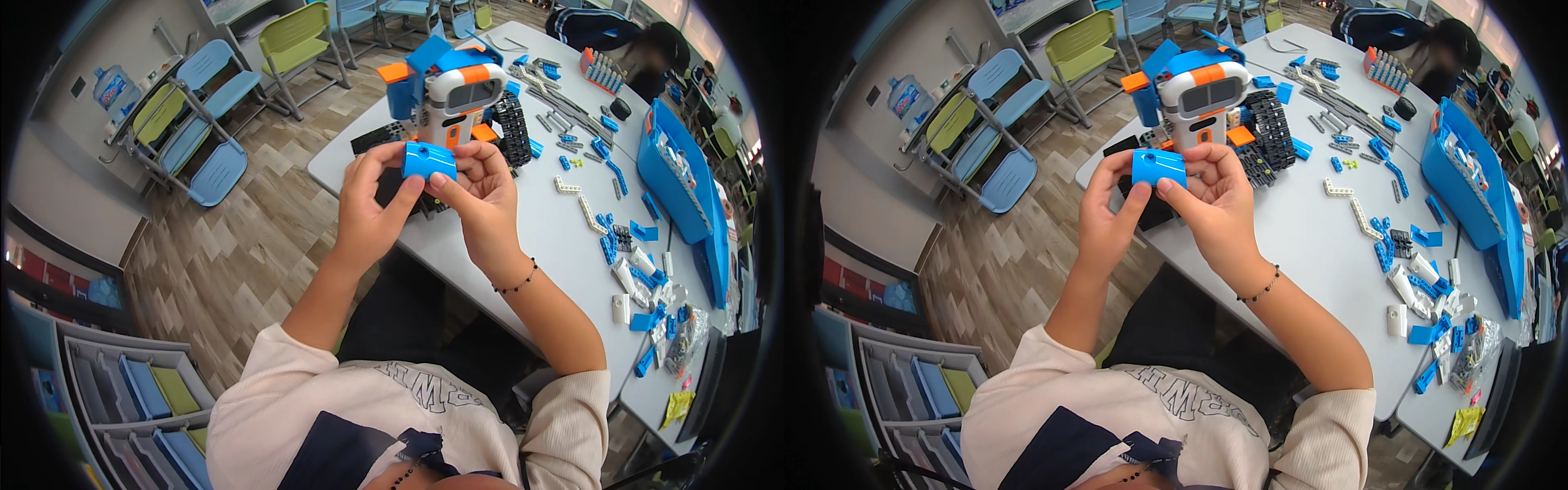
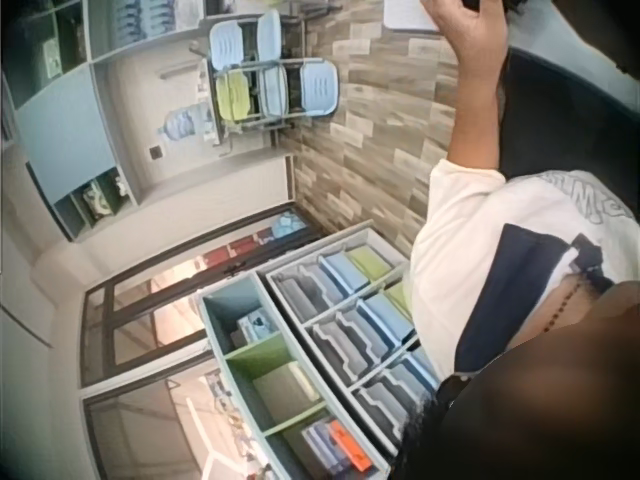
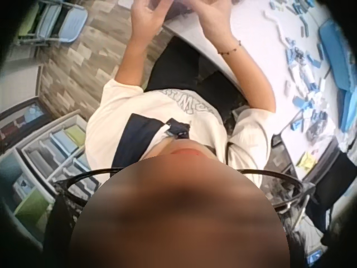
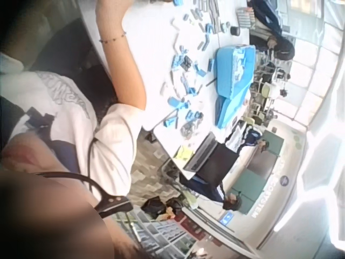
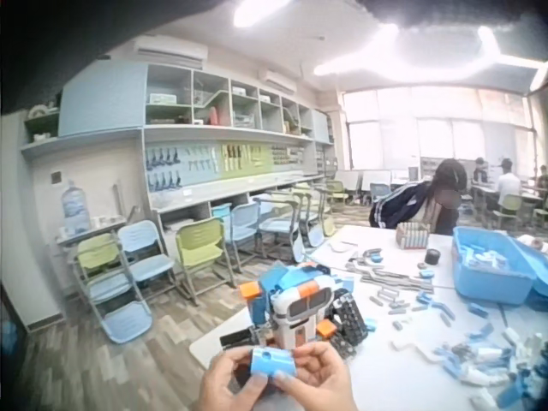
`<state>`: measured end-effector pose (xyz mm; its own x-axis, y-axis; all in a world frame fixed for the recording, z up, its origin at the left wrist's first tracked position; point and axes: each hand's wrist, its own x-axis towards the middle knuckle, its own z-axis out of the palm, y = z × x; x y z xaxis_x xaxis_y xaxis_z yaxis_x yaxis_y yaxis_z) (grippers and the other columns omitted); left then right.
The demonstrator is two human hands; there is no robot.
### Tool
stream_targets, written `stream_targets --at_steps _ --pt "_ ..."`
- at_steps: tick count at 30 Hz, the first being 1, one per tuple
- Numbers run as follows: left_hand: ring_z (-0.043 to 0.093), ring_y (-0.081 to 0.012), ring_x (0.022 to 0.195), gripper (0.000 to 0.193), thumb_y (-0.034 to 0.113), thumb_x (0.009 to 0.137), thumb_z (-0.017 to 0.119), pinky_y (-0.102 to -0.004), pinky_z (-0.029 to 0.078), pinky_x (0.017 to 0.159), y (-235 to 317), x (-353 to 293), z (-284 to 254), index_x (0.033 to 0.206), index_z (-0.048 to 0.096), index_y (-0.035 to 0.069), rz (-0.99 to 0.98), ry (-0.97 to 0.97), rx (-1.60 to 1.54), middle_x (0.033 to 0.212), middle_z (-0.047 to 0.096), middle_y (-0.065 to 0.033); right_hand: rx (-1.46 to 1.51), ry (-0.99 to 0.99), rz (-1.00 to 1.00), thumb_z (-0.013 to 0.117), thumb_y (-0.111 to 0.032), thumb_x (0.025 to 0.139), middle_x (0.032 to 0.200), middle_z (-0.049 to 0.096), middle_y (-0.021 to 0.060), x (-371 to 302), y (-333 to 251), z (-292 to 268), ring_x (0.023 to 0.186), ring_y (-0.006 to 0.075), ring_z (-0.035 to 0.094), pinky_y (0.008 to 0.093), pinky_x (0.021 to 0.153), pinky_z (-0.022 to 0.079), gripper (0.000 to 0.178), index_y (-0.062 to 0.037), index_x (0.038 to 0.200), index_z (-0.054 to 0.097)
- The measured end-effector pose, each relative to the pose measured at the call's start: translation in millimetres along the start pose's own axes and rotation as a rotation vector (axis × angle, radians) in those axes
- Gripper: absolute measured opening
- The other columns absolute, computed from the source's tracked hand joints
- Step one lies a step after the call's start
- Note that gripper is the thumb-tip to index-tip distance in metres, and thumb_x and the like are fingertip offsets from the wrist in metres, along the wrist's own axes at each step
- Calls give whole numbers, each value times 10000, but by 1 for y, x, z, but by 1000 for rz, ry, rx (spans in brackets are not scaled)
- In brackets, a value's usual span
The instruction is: The person assembles a tracked robot using blue, orange, and white plastic building blocks. They connect various pieces by hand, attach a small yellow component, and add blue panels to the top of the structure.
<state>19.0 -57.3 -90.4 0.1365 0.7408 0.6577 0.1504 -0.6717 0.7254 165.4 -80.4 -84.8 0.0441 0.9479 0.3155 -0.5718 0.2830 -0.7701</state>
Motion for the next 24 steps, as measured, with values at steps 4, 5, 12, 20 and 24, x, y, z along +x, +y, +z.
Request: stream_targets --at_steps 4,5,12,20,24 --pt "565 -125 978 325 151 910 575 -275 445 872 -1 15 -5 1163 557 -52 -218 -112 -356 1052 623 -85 -72 8 70 632 -22 828 1024 604 134 -2 0 0 913 169 636 305 833 546 345 -9 1122 452" --pt "570 -120 966 323 145 913 566 -269 446 867 -3 18 -8 1168 559 -54 -248 -136 -377 1047 629 -82 -49 26 106 627 -26 832 1011 606 126 -1 0 -2 896 169 640 299 816 549 343 -2 1127 454" --pt "581 -117 948 294 181 914 540 -264 417 876 -22 52 -32 1111 589 -32 -360 -231 -254 1010 654 -78 -90 57 261 559 -46 850 926 621 102 6 8 -15 797 175 649 301 751 557 250 -2 1090 503" --pt "620 -130 838 246 173 881 607 -269 473 750 -45 69 -25 992 583 -45 -344 -188 -61 920 673 -119 -123 61 306 568 -78 861 878 613 75 12 11 -29 737 153 632 298 713 558 171 -22 1022 550" --pt "624 -126 829 242 171 882 605 -266 473 759 -33 58 -25 996 585 -41 -305 -219 -152 906 677 -122 -85 8 315 579 -110 877 885 621 79 13 9 -28 747 149 641 300 707 561 202 -10 1052 566"
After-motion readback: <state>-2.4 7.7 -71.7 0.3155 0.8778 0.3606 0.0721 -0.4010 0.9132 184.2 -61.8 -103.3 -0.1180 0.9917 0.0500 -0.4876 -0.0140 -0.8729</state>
